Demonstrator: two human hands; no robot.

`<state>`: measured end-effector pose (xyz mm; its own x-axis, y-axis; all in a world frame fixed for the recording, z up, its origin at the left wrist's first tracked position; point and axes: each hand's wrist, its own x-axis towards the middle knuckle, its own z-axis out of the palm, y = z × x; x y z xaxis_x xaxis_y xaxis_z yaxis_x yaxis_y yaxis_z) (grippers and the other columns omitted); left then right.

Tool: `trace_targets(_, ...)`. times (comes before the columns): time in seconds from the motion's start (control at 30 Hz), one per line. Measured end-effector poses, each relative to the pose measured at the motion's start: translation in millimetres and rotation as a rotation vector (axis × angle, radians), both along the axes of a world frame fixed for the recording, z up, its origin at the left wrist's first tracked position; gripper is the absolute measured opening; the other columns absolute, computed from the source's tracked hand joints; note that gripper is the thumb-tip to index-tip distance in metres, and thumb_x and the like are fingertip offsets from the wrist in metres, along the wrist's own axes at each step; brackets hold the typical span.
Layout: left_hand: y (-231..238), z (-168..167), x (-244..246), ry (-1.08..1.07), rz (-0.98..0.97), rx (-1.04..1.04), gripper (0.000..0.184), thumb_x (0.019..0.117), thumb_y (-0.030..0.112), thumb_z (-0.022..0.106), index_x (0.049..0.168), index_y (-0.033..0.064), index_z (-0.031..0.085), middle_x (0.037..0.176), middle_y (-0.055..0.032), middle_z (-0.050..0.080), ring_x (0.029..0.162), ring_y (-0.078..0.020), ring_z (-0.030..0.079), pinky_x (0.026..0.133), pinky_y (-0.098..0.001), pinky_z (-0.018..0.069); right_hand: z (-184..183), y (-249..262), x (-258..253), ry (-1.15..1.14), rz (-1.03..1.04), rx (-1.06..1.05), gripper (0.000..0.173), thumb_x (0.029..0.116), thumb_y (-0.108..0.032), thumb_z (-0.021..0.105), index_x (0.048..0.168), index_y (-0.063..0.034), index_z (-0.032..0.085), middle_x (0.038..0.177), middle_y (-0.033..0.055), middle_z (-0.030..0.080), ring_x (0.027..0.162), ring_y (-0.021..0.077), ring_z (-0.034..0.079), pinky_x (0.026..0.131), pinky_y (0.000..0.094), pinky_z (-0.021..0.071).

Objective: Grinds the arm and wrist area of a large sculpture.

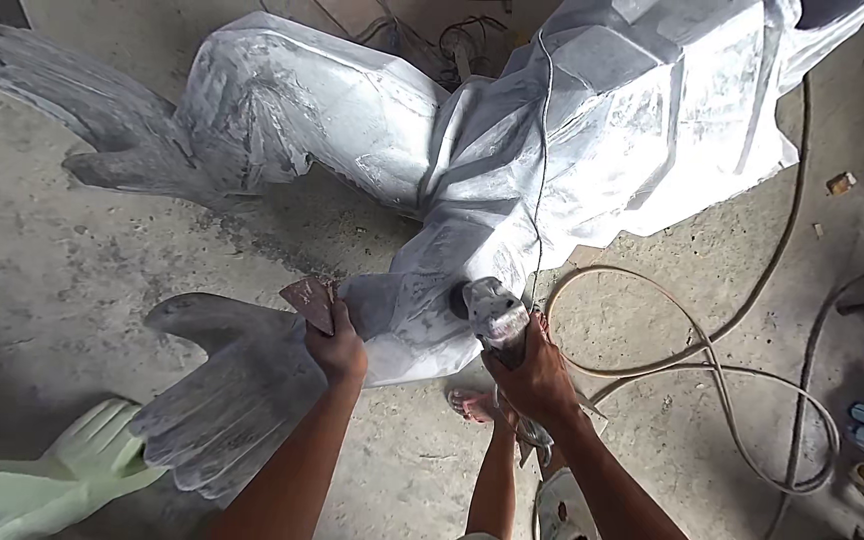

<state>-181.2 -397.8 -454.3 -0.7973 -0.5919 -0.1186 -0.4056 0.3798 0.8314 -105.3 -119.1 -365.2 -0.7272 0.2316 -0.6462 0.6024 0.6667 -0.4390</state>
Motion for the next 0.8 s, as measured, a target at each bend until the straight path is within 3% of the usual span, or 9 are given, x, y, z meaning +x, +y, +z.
trace_targets(0.07, 0, 1, 0, -0.009, 0.008, -0.009, 0.035, 0.1023, 0.033, 0.063, 0.117, 0.0009, 0.066, 0.101, -0.0075, 0.070, 0.093, -0.0086, 0.067, 0.090, -0.0319, 0.0545, 1, 0, -8, 0.019, 0.015, 0.011, 0.068, 0.0816, -0.065, 0.069, 0.128, -0.0176, 0.052, 0.084, 0.0050, 0.068, 0.080, 0.0258, 0.071, 0.069, 0.0527, 0.0577)
trace_targets(0.17, -2, -1, -4, -0.010, 0.013, -0.022, 0.035, 0.1022, 0.032, 0.063, 0.114, 0.0003, 0.067, 0.099, -0.0077, 0.070, 0.092, -0.0090, 0.067, 0.089, -0.0324, 0.0541, -1, 16, 8, -0.036, -0.009, 0.007, 0.080, 0.0812, -0.064, 0.070, 0.142, -0.0170, 0.049, 0.097, 0.0063, 0.071, 0.091, 0.0247, 0.071, 0.080, 0.0527, 0.0589)
trace_targets(0.27, -4, -2, -3, -0.007, 0.035, -0.012, 0.035, 0.1013, 0.034, 0.065, 0.116, 0.0012, 0.067, 0.101, -0.0070, 0.070, 0.095, -0.0084, 0.067, 0.091, -0.0317, 0.0543, -2, 23, 15, -0.066, -0.004, -0.001, 0.076, 0.0804, -0.065, 0.070, 0.136, -0.0171, 0.052, 0.094, 0.0033, 0.071, 0.090, 0.0211, 0.071, 0.079, 0.0489, 0.0590)
trace_targets(0.33, -3, -2, -4, -0.007, 0.029, -0.022, 0.036, 0.1017, 0.034, 0.064, 0.116, 0.0013, 0.066, 0.102, -0.0075, 0.070, 0.096, -0.0090, 0.067, 0.092, -0.0324, 0.0539, -4, 17, -2, -0.020, 0.003, -0.019, 0.078, 0.0793, -0.065, 0.071, 0.137, -0.0155, 0.053, 0.094, 0.0066, 0.070, 0.088, 0.0239, 0.071, 0.078, 0.0518, 0.0587)
trace_targets(0.43, -2, -3, 0, -0.013, 0.020, -0.037, 0.036, 0.1019, 0.032, 0.064, 0.118, 0.0005, 0.066, 0.106, -0.0097, 0.071, 0.098, -0.0104, 0.068, 0.094, -0.0335, 0.0543, -7, 7, -26, 0.065, 0.067, -0.028, 0.070, 0.0800, -0.065, 0.071, 0.127, -0.0178, 0.052, 0.080, 0.0033, 0.067, 0.075, 0.0217, 0.070, 0.069, 0.0515, 0.0575)
trace_targets(0.53, -1, -3, 1, 0.005, 0.012, -0.035, 0.034, 0.1023, 0.029, 0.063, 0.118, -0.0012, 0.066, 0.106, -0.0105, 0.071, 0.099, -0.0100, 0.068, 0.094, -0.0324, 0.0541, 6, -2, -19, 0.003, 0.184, -0.060, 0.074, 0.0802, -0.066, 0.070, 0.135, -0.0196, 0.052, 0.092, 0.0035, 0.071, 0.088, 0.0220, 0.072, 0.077, 0.0513, 0.0594)
trace_targets(0.63, 0, -1, -1, -0.024, 0.033, -0.045, 0.035, 0.1022, 0.031, 0.063, 0.117, -0.0002, 0.067, 0.104, -0.0099, 0.071, 0.097, -0.0102, 0.068, 0.092, -0.0329, 0.0545, 15, -8, -5, -0.036, 0.300, -0.055, 0.070, 0.0798, -0.067, 0.067, 0.132, -0.0216, 0.055, 0.099, -0.0004, 0.071, 0.095, 0.0176, 0.071, 0.080, 0.0473, 0.0587)
trace_targets(0.73, 0, 0, -2, -0.047, 0.035, -0.058, 0.037, 0.1026, 0.034, 0.062, 0.119, 0.0003, 0.066, 0.106, -0.0107, 0.071, 0.099, -0.0121, 0.068, 0.094, -0.0351, 0.0536, 5, 5, -15, -0.007, 0.207, 0.006, 0.070, 0.0804, -0.064, 0.070, 0.132, -0.0192, 0.056, 0.092, 0.0029, 0.072, 0.090, 0.0222, 0.072, 0.081, 0.0514, 0.0588)
trace_targets(0.8, 0, -1, -2, -0.040, 0.037, -0.056, 0.037, 0.1028, 0.034, 0.062, 0.119, 0.0011, 0.066, 0.106, -0.0104, 0.071, 0.099, -0.0124, 0.068, 0.094, -0.0361, 0.0536, -3, 19, -30, 0.003, 0.117, 0.042, 0.072, 0.0809, -0.060, 0.074, 0.133, -0.0153, 0.053, 0.088, 0.0076, 0.071, 0.084, 0.0274, 0.072, 0.075, 0.0544, 0.0587)
